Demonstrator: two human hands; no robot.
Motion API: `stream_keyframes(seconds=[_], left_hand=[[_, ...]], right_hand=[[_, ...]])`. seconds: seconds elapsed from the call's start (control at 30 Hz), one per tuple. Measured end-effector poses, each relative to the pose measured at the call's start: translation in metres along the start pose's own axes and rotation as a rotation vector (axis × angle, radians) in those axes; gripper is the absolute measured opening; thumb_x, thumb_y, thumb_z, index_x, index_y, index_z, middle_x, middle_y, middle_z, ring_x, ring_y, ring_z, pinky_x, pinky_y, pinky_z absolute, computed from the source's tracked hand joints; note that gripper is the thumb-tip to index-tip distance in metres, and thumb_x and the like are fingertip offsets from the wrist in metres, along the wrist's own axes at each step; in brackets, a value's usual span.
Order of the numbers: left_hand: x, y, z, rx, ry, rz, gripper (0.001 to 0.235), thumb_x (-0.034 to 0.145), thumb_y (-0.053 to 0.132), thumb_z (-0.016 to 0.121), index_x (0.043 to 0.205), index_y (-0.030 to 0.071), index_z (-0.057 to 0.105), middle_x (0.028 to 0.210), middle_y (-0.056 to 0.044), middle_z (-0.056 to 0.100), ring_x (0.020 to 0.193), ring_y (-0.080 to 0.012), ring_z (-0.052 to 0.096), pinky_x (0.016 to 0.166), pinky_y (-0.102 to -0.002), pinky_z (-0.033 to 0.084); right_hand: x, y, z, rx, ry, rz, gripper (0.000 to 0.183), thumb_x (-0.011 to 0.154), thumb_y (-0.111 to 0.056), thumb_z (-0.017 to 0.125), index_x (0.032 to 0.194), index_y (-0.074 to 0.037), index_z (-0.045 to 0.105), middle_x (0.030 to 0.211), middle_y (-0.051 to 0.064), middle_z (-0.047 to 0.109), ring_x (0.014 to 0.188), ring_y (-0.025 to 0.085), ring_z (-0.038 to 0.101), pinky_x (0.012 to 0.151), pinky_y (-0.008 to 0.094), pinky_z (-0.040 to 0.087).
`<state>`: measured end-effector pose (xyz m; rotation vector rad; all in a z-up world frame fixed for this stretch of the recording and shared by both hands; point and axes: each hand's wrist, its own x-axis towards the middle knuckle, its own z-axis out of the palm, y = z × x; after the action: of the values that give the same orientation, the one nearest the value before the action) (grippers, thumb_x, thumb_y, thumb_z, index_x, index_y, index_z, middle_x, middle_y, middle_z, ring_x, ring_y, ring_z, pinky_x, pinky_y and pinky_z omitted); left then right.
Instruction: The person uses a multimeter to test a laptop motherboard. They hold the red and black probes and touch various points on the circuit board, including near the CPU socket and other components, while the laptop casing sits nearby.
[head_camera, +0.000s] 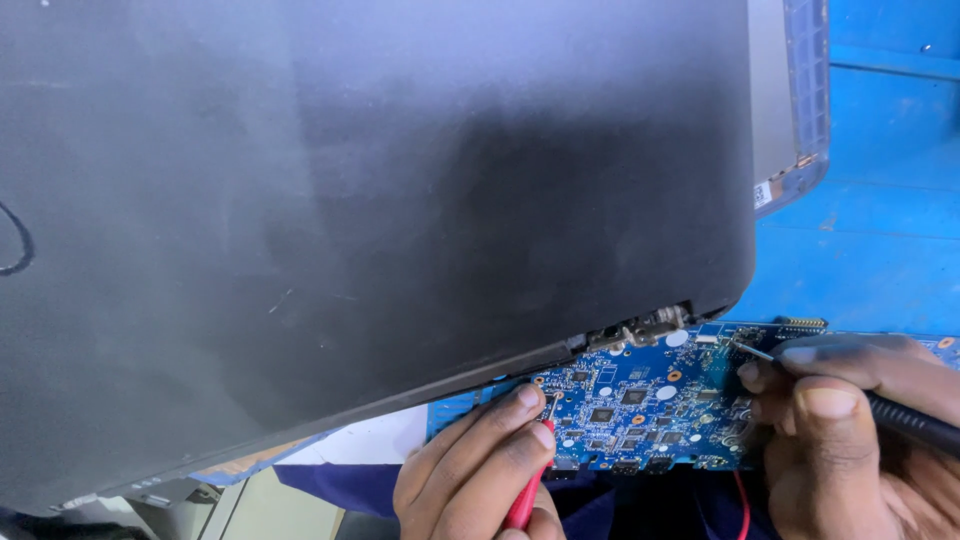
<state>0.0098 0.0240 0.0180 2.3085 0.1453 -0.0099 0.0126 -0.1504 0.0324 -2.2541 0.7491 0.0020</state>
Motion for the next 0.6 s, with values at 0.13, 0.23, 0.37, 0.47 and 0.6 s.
stream_keyframes(seconds=[0.13, 0.23, 0.37, 0.47, 0.6], left_hand=[[0.0026, 0.0026, 0.0022, -0.012, 0.045, -0.001, 0.048, 0.107, 0.028, 0.029, 0.089, 0.014, 0.071, 0.092, -0.006, 0.082, 0.085, -0.017, 0.085, 0.08, -0.028, 0.069], [0.0025, 0.0024, 0.0007, -0.005, 0.007, -0.008, 0.047, 0.105, 0.027, 0.031, 0.088, 0.013, 0.073, 0.094, -0.006, 0.082, 0.087, -0.0182, 0.085, 0.081, -0.029, 0.069], [0.003, 0.0006, 0.0021, -0.012, 0.03, 0.018, 0.048, 0.107, 0.028, 0.03, 0.088, 0.013, 0.072, 0.093, -0.007, 0.082, 0.085, -0.0178, 0.085, 0.08, -0.029, 0.069], [0.0043, 0.0018, 0.0034, -0.008, 0.043, 0.019, 0.049, 0.107, 0.028, 0.028, 0.087, 0.014, 0.071, 0.091, -0.006, 0.082, 0.084, -0.0171, 0.085, 0.078, -0.028, 0.068], [0.0031, 0.0021, 0.0008, -0.003, 0.021, 0.008, 0.047, 0.106, 0.027, 0.03, 0.088, 0.014, 0.071, 0.093, -0.006, 0.082, 0.087, -0.0171, 0.085, 0.081, -0.028, 0.069]], right_hand=[[-0.0006, 0.0049, 0.0006, 0.023, 0.013, -0.014, 0.023, 0.117, -0.011, 0.05, 0.113, 0.011, 0.054, 0.107, 0.026, 0.061, 0.079, 0.028, 0.065, 0.076, 0.031, 0.052], [0.0001, 0.0016, 0.0004, -0.02, -0.002, 0.007, 0.024, 0.117, -0.013, 0.052, 0.111, 0.01, 0.055, 0.109, 0.025, 0.062, 0.079, 0.027, 0.066, 0.076, 0.031, 0.053], [-0.0001, 0.0004, 0.0022, 0.011, 0.007, 0.026, 0.021, 0.116, -0.011, 0.053, 0.111, 0.01, 0.055, 0.107, 0.025, 0.061, 0.078, 0.027, 0.065, 0.076, 0.031, 0.053], [-0.0004, 0.0048, 0.0025, 0.013, 0.01, 0.008, 0.022, 0.116, -0.011, 0.053, 0.111, 0.01, 0.055, 0.104, 0.025, 0.061, 0.075, 0.028, 0.064, 0.077, 0.032, 0.053], [0.0013, 0.0025, 0.0028, -0.006, 0.004, -0.025, 0.022, 0.116, -0.009, 0.052, 0.109, 0.012, 0.055, 0.101, 0.027, 0.061, 0.075, 0.027, 0.062, 0.078, 0.032, 0.05]])
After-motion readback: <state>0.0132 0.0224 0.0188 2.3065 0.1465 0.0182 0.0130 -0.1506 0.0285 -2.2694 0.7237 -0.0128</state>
